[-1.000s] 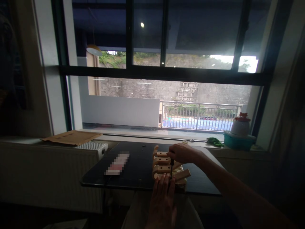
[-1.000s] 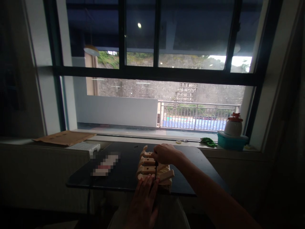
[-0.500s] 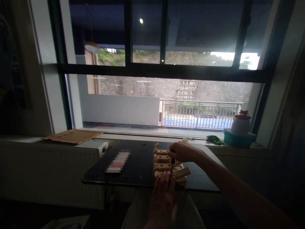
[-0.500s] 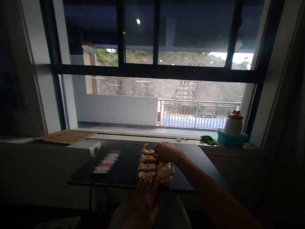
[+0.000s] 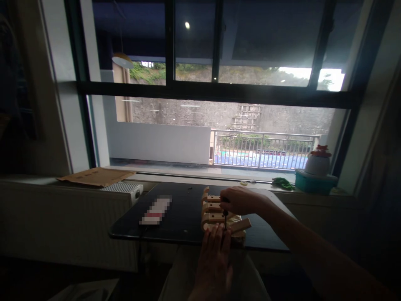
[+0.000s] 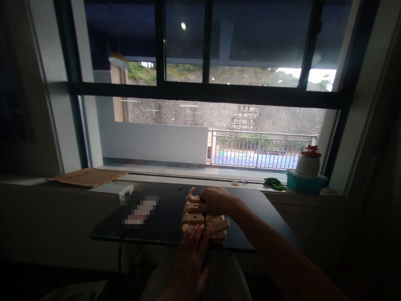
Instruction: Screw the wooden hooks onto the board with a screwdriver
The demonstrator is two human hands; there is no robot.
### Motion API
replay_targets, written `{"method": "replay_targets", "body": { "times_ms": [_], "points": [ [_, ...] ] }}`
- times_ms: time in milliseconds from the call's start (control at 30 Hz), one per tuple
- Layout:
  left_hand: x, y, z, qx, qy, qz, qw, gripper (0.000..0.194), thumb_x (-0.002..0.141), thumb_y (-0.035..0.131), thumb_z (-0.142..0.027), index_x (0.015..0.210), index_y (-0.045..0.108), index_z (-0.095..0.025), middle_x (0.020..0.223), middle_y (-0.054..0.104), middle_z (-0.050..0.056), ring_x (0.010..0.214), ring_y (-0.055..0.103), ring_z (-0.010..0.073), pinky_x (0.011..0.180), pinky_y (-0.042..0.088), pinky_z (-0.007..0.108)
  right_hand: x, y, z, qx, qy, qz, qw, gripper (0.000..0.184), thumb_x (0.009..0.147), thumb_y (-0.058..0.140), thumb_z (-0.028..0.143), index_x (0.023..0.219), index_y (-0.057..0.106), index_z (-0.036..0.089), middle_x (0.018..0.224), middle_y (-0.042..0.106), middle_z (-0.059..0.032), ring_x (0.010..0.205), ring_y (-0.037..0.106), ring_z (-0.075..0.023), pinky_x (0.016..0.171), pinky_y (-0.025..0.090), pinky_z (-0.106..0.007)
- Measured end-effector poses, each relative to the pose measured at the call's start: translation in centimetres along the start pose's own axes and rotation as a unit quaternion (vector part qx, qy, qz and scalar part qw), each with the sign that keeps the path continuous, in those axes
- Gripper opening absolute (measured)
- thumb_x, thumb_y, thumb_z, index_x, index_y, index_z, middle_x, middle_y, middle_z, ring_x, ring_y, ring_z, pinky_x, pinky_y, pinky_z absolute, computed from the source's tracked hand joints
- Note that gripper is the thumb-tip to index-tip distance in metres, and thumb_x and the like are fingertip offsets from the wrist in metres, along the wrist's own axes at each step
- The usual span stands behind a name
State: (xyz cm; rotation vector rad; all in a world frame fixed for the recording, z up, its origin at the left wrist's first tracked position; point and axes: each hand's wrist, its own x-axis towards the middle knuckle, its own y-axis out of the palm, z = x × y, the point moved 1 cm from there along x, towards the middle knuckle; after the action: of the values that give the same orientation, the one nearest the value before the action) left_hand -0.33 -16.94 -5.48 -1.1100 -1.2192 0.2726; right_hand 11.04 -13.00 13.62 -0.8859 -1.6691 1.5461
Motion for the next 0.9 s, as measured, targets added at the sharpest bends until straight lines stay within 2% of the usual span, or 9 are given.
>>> {"method": "replay_targets", "body": {
  "times_ms": [167,400,600,733,900],
  "points": [
    [0.1,0.4,0.3,-0.004,0.014,-0.006,1.000,0.067,0.078,0.055,-0.024,0.141,0.032,-0.019,0.146,0.037,0.008,0.135,0.029,0.0271,0.111,0.027,0.047,0.4,0.5,-0.5,0.000,0.014,-0.011,1.000,0.028,0.087,0.042,0.032,0.091,0.063,0.015,0.082,0.066,-0.0077,0.065,0.056,-0.0147,0.053,0.031,-0.024],
    [0.2,0.3,0.3,-0.007,0.015,-0.008,1.000,0.067,0.077,0.054,-0.021,0.141,0.032,-0.019,0.145,0.038,0.008,0.135,0.030,0.0264,0.110,0.028,0.047,-0.3,-0.1,-1.4,0.026,-0.011,0.001,1.000,0.021,0.081,0.049,0.029,0.092,0.065,0.020,0.082,0.066,-0.0020,0.065,0.053,-0.0119,0.053,0.032,-0.022],
    [0.1,-0.3,-0.1,-0.005,0.004,-0.007,1.000,0.066,0.077,0.055,-0.023,0.140,0.034,-0.018,0.146,0.037,0.008,0.135,0.030,0.0272,0.110,0.029,0.047,-0.4,0.6,-1.3,0.034,0.003,-0.017,0.999,0.023,0.084,0.046,0.030,0.087,0.064,0.016,0.077,0.065,-0.0043,0.063,0.051,-0.0122,0.053,0.031,-0.023],
    [0.0,-0.2,0.0,0.006,0.010,-0.015,1.000,0.066,0.078,0.054,-0.022,0.140,0.034,-0.019,0.146,0.037,0.008,0.135,0.030,0.0268,0.110,0.029,0.047,-0.2,1.0,-1.4,0.035,0.019,-0.032,0.999,0.026,0.086,0.044,0.032,0.089,0.063,0.014,0.082,0.065,-0.0066,0.066,0.054,-0.0135,0.054,0.032,-0.024],
    [0.1,0.1,0.2,0.008,0.021,-0.014,1.000,0.066,0.078,0.054,-0.022,0.141,0.032,-0.018,0.146,0.037,0.009,0.136,0.029,0.0264,0.111,0.028,0.046,-0.4,0.4,-1.9,0.043,0.019,-0.016,0.999,0.028,0.084,0.047,0.035,0.093,0.065,0.016,0.081,0.066,-0.0052,0.063,0.054,-0.0130,0.052,0.032,-0.023]
  ]
}}
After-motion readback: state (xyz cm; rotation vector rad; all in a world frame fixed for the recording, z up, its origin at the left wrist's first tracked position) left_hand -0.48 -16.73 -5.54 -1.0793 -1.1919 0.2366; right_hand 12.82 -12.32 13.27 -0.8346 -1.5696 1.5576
